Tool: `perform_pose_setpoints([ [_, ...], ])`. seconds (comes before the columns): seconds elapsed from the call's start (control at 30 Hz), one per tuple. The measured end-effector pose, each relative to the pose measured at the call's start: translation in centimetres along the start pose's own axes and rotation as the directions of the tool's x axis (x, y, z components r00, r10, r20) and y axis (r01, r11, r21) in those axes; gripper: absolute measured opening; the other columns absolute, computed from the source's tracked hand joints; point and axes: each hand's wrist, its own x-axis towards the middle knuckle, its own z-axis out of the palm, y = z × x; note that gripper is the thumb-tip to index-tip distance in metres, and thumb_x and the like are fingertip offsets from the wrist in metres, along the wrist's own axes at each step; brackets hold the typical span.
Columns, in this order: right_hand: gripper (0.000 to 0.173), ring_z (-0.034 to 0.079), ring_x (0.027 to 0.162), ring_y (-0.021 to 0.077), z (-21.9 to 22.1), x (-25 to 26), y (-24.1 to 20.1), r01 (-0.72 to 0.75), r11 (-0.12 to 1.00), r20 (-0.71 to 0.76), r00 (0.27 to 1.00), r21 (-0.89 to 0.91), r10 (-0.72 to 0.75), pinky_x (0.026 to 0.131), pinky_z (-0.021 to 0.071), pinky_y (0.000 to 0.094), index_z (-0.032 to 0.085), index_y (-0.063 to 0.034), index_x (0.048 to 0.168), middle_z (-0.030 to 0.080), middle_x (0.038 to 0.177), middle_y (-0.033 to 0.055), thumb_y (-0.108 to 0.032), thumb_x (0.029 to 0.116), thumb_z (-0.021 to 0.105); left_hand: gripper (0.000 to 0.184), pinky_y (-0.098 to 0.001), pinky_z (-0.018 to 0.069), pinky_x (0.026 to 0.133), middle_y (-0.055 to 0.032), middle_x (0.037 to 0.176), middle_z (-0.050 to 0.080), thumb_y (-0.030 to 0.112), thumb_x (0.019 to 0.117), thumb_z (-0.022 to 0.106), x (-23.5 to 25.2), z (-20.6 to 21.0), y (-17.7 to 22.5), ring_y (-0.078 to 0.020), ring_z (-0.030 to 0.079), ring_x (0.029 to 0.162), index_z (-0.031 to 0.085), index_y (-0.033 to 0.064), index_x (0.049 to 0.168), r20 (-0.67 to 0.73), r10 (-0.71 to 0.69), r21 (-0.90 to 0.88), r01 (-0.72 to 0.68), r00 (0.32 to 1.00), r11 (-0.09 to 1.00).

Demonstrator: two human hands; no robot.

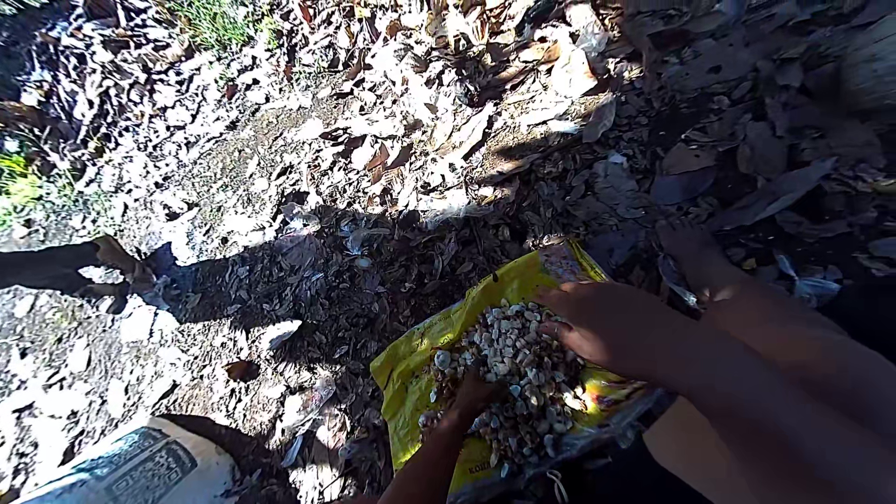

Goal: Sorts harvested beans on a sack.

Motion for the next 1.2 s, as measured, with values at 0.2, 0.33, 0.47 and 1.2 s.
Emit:
perform_pose_setpoints([
  [0.2,0.048,0.068,0.106,0.0349,0.6,0.5,0.3,-0.022,1.0,0.022,0.999,-0.007,0.022,0.086,0.0561,0.0567,0.062,-0.0121,0.136,0.069,0.114,0.0144,-0.047,0.1064,0.047,0.096,-0.0564,0.0494,0.106,-0.0217,0.139,0.059,0.05,0.0727,0.086,0.3,4.0,2.5,-0.0348,0.059,0.127,0.048,0.0034,0.148,-0.082,-0.053,0.347,0.078,0.995,0.935],
  [0.33,0.048,0.068,0.11,0.0342,0.5,1.0,-0.1,-0.025,1.0,0.067,0.997,-0.019,0.027,0.088,0.0558,0.0568,0.06,-0.0129,0.137,0.068,0.118,0.0136,-0.047,0.1065,0.046,0.062,-0.0572,0.0515,0.102,-0.0156,0.129,0.067,0.032,0.0811,0.078,-0.2,3.9,3.8,-0.0318,0.064,0.12,0.062,0.0129,0.138,-0.025,0.021,0.386,-0.01,0.999,0.922],
  [0.47,0.048,0.067,0.113,0.0333,0.4,1.6,-0.6,-0.046,0.999,0.104,0.993,-0.021,0.048,0.091,0.0549,0.0568,0.059,-0.0126,0.138,0.068,0.121,0.0128,-0.047,0.1069,0.046,0.038,-0.0499,0.0568,0.094,-0.0059,0.107,0.075,0.037,0.0877,0.076,-0.8,3.0,4.3,-0.0201,0.071,0.102,0.072,0.0148,0.118,0.071,0.147,0.317,-0.162,0.987,0.934],
  [1.2,0.051,0.064,0.119,0.0369,1.1,1.1,1.5,-0.163,0.986,0.194,0.967,-0.031,0.166,0.096,0.0524,0.06,0.056,-0.0113,0.142,0.066,0.126,0.0165,-0.047,0.107,0.047,0.023,-0.0445,0.0622,0.081,-0.0066,0.1,0.075,0.012,0.0954,0.061,0.8,-6.5,2.2,-0.0194,0.074,0.086,0.071,0.0091,0.116,-0.306,0.035,0.207,0.031,0.951,0.978],
])
